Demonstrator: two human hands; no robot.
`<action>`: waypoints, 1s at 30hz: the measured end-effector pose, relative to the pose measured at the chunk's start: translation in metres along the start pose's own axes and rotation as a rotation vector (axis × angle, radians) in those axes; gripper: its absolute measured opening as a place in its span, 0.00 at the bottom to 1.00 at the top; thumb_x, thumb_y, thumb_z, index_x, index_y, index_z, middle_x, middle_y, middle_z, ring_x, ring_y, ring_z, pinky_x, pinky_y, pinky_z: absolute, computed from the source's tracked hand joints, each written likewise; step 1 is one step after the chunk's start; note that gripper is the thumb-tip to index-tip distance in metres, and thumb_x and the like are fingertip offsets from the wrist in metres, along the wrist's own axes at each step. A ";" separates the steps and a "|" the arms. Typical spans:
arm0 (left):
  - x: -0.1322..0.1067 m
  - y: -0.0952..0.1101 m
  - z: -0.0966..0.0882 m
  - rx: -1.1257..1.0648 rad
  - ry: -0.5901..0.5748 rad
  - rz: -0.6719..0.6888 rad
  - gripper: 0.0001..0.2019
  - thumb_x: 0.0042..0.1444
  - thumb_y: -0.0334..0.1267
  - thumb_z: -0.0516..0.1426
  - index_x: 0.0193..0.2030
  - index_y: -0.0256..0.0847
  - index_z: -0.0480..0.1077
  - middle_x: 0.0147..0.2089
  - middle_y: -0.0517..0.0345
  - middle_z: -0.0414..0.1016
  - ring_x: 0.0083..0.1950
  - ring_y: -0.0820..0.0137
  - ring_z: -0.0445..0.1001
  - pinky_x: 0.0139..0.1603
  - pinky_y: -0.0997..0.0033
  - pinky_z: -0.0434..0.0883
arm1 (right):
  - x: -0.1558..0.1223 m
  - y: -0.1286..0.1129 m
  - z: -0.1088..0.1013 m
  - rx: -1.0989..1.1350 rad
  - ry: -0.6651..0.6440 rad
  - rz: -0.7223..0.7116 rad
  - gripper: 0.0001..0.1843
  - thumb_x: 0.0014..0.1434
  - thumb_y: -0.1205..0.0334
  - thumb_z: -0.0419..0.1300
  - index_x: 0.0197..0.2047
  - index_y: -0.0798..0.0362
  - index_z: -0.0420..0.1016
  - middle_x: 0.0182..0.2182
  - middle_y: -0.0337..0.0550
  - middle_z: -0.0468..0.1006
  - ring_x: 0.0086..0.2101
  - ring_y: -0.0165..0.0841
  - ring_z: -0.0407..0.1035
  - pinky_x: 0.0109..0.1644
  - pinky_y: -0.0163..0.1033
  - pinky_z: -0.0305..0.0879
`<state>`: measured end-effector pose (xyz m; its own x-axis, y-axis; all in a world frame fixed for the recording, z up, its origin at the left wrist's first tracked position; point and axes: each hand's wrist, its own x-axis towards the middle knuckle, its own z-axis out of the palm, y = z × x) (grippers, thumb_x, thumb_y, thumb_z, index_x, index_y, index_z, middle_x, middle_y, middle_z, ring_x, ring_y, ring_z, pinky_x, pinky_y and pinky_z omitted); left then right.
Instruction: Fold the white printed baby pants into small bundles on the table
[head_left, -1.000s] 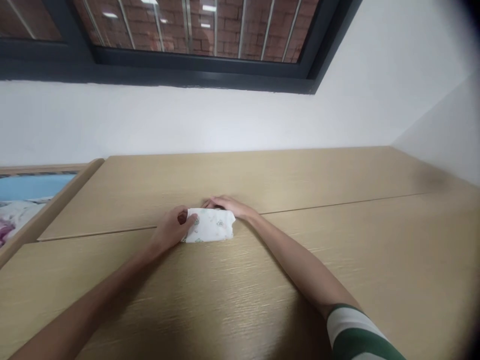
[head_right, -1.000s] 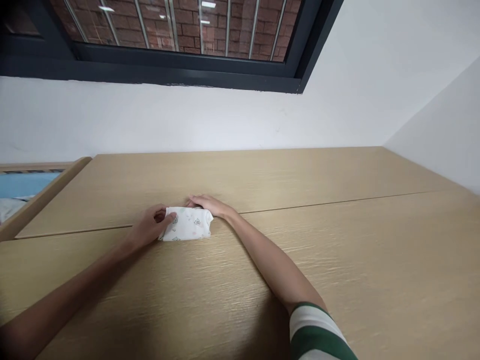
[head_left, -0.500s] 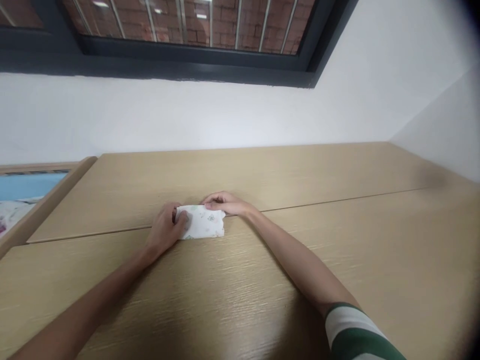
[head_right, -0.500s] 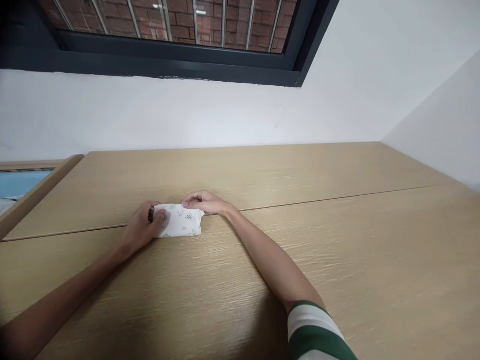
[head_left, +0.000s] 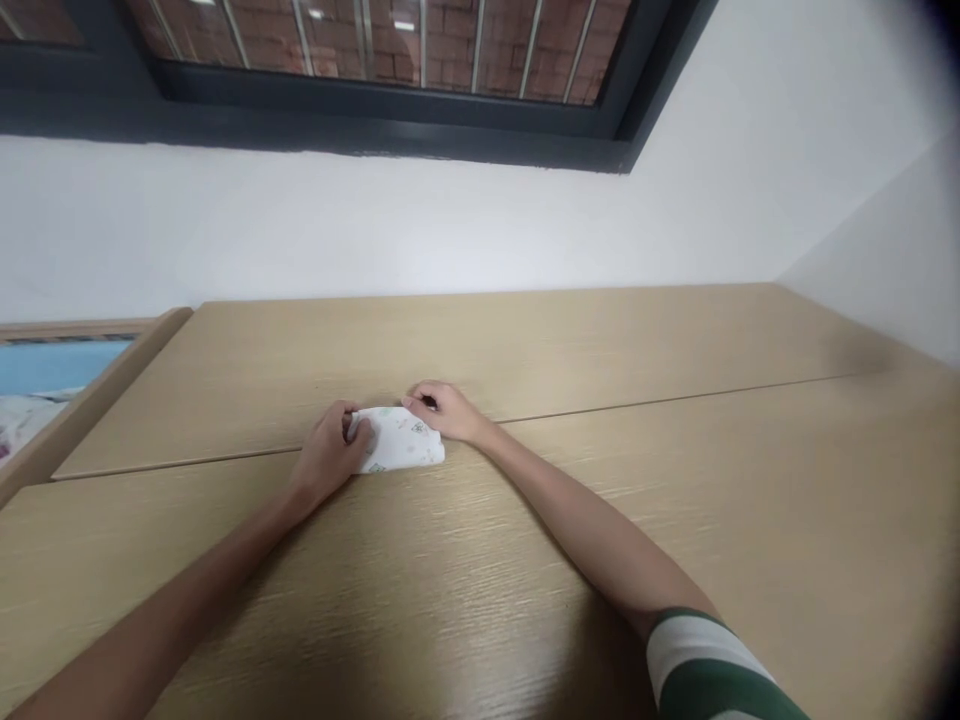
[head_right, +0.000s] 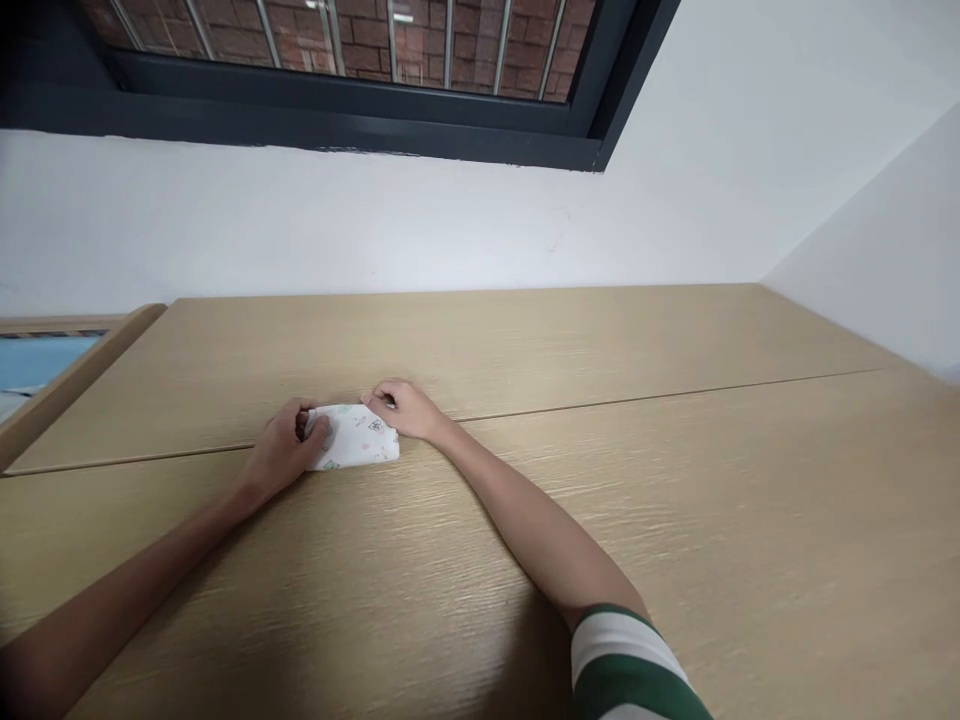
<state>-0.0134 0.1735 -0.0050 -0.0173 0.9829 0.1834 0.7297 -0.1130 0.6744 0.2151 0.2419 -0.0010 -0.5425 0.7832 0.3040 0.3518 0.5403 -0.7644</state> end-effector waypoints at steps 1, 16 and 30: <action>0.000 -0.002 0.001 0.002 -0.005 0.006 0.16 0.59 0.48 0.54 0.48 0.40 0.68 0.36 0.56 0.77 0.37 0.62 0.76 0.39 0.63 0.71 | 0.000 0.001 0.000 -0.003 0.001 -0.002 0.20 0.67 0.50 0.55 0.28 0.54 0.71 0.29 0.40 0.74 0.30 0.29 0.65 0.36 0.34 0.59; 0.004 -0.013 0.006 0.031 -0.032 0.316 0.23 0.67 0.50 0.45 0.56 0.39 0.72 0.57 0.48 0.77 0.59 0.54 0.73 0.64 0.48 0.68 | 0.001 0.003 0.001 0.000 0.004 -0.012 0.18 0.66 0.51 0.58 0.30 0.54 0.72 0.29 0.39 0.74 0.30 0.29 0.66 0.35 0.34 0.58; 0.004 -0.015 0.008 0.020 -0.025 0.315 0.22 0.68 0.50 0.45 0.55 0.41 0.71 0.55 0.47 0.77 0.58 0.54 0.73 0.63 0.47 0.69 | 0.000 0.001 0.000 -0.046 0.004 -0.010 0.17 0.68 0.55 0.55 0.30 0.54 0.72 0.30 0.41 0.75 0.32 0.31 0.66 0.38 0.34 0.60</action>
<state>-0.0186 0.1799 -0.0200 0.2281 0.9033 0.3633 0.7102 -0.4096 0.5726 0.2151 0.2422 -0.0021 -0.5432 0.7789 0.3136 0.3811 0.5615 -0.7345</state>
